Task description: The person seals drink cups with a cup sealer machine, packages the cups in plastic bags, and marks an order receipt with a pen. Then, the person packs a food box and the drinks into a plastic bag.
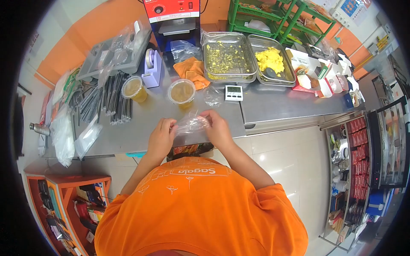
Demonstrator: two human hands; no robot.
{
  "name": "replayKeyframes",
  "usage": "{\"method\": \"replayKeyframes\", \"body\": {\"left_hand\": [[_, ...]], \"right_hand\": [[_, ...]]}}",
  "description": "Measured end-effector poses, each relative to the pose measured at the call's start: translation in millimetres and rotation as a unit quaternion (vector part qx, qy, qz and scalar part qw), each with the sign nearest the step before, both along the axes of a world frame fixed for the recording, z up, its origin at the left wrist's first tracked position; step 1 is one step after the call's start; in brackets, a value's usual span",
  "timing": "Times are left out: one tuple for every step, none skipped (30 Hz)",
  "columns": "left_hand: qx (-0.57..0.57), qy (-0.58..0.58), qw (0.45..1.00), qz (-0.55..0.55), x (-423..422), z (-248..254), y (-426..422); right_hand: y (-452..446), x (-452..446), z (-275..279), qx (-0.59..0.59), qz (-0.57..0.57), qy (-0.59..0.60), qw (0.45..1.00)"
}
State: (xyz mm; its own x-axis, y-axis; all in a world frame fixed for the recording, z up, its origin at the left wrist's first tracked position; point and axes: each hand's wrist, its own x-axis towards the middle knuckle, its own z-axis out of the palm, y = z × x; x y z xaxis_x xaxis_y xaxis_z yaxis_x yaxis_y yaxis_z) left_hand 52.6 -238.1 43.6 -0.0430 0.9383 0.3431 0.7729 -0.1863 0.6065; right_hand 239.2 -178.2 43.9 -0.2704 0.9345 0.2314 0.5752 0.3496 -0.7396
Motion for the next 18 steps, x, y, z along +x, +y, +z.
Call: {"method": "replayKeyframes", "body": {"left_hand": [[-0.003, 0.001, 1.0, 0.001, -4, -7, 2], [0.012, 0.004, 1.0, -0.001, -9, -12, 6], [0.029, 0.007, 1.0, -0.005, -13, -15, 7], [0.029, 0.009, 1.0, -0.006, -13, -13, 7], [-0.074, -0.121, 0.99, -0.003, -12, -10, 7], [-0.175, -0.25, 0.952, 0.001, -11, -8, 7], [-0.175, -0.25, 0.952, 0.0, -10, -6, 6], [-0.195, -0.436, 0.879, 0.009, -9, -4, 6], [-0.208, -0.603, 0.77, 0.018, -9, -2, 5], [-0.21, -0.602, 0.77, 0.018, -6, 1, 4], [-0.195, -0.653, 0.732, 0.002, -1, 5, 3], [-0.179, -0.702, 0.689, -0.014, 2, 7, 2], [-0.18, -0.702, 0.689, -0.014, 1, -2, 2], [-0.186, -0.653, 0.733, -0.037, -1, -16, 1], [-0.192, -0.601, 0.773, -0.06, -2, -26, -2], [-0.191, -0.601, 0.774, -0.061, 2, -26, -6], [-0.191, -0.487, 0.848, -0.077, 10, -27, -12], [-0.188, -0.365, 0.907, -0.091, 14, -26, -14]], "right_hand": [[-5, -7, 8, -0.275, 0.012, 0.23, 0.934], [-10, -14, 11, -0.515, 0.019, 0.429, 0.742], [-15, -19, 0, -0.517, 0.018, 0.431, 0.739], [-18, -23, -17, -0.428, 0.066, 0.386, 0.814], [-21, -26, -23, -0.331, 0.111, 0.335, 0.875], [-22, -25, -23, -0.228, 0.119, 0.294, 0.92], [-19, -23, -26, -0.228, 0.119, 0.294, 0.921], [-14, -18, -30, -0.258, 0.113, 0.266, 0.922], [-10, -16, -33, -0.289, 0.106, 0.239, 0.921], [-10, -16, -28, -0.289, 0.104, 0.241, 0.921], [-11, -15, -18, -0.287, 0.073, 0.224, 0.928], [-10, -15, -12, -0.285, 0.043, 0.207, 0.935], [-8, -14, -13, -0.285, 0.041, 0.207, 0.935], [-6, -15, -17, -0.225, 0.01, 0.204, 0.953], [-6, -15, -20, -0.162, -0.021, 0.201, 0.966], [-4, -15, -23, -0.161, -0.021, 0.201, 0.966], [-1, -15, -27, -0.132, -0.046, 0.274, 0.951], [0, -16, -28, -0.103, -0.07, 0.345, 0.93]]}}
